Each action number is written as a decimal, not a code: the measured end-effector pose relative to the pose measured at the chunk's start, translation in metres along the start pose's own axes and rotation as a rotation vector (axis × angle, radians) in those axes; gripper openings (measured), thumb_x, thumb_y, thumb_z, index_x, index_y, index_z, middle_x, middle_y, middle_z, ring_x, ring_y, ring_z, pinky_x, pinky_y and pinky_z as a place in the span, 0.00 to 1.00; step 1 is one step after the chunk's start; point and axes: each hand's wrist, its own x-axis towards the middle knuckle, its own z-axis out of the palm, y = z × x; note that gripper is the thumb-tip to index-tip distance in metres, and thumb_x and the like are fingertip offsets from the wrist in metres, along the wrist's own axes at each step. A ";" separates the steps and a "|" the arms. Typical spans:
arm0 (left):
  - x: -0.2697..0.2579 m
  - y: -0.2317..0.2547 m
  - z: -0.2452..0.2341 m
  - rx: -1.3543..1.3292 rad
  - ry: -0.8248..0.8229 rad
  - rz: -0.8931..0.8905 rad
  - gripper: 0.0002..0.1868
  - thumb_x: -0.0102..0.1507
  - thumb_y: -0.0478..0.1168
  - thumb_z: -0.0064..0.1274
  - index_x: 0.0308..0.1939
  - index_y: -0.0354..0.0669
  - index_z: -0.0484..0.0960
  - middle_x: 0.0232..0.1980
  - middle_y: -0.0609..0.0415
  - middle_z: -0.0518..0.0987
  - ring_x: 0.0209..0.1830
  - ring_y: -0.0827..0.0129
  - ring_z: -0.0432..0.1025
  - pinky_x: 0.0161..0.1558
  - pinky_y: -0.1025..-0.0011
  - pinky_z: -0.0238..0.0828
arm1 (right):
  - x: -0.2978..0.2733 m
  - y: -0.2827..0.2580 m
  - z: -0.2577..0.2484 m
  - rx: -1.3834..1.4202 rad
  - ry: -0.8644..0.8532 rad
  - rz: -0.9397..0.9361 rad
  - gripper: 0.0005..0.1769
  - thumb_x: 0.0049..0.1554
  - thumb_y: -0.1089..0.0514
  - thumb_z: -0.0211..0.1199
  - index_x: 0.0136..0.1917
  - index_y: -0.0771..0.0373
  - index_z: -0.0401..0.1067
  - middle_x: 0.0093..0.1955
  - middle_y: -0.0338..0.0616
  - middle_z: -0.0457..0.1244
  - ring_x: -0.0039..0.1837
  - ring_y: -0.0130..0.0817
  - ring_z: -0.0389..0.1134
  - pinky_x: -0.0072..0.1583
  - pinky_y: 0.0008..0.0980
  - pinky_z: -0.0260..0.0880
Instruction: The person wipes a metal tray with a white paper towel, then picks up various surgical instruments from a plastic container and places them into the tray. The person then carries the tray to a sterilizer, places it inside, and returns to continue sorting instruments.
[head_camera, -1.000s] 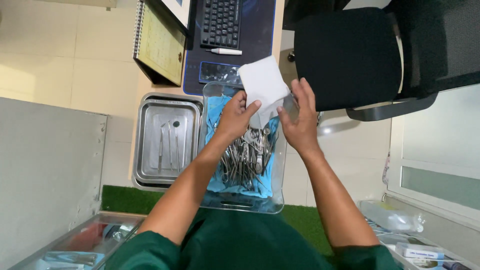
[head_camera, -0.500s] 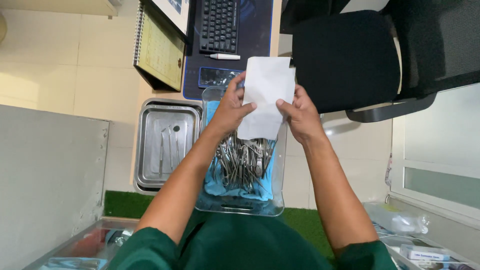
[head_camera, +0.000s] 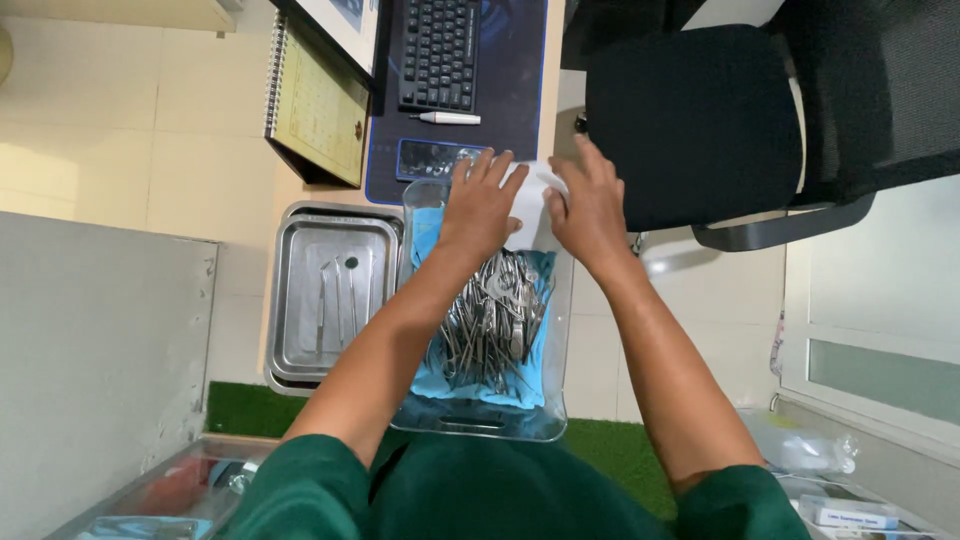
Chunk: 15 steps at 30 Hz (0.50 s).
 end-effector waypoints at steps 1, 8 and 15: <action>-0.001 -0.006 0.012 0.000 0.001 -0.003 0.42 0.43 0.46 0.70 0.62 0.43 0.75 0.63 0.43 0.73 0.66 0.48 0.62 0.65 0.47 0.53 | 0.001 0.000 0.000 0.001 -0.002 -0.003 0.21 0.53 0.62 0.68 0.60 0.62 0.76 0.69 0.65 0.62 0.68 0.55 0.61 0.62 0.47 0.58; 0.000 -0.029 0.049 0.157 -0.096 0.105 0.12 0.62 0.32 0.49 0.49 0.45 0.79 0.42 0.51 0.81 0.49 0.58 0.76 0.69 0.47 0.57 | -0.001 0.012 0.019 -0.185 -0.213 -0.122 0.10 0.56 0.59 0.68 0.53 0.56 0.77 0.43 0.41 0.68 0.54 0.42 0.66 0.59 0.45 0.59; -0.002 -0.033 0.043 0.002 -0.055 0.161 0.12 0.60 0.32 0.48 0.48 0.41 0.78 0.40 0.48 0.81 0.46 0.55 0.77 0.53 0.56 0.67 | 0.002 0.013 0.034 -0.134 -0.280 -0.124 0.07 0.58 0.60 0.66 0.50 0.60 0.72 0.39 0.45 0.68 0.48 0.45 0.69 0.55 0.47 0.60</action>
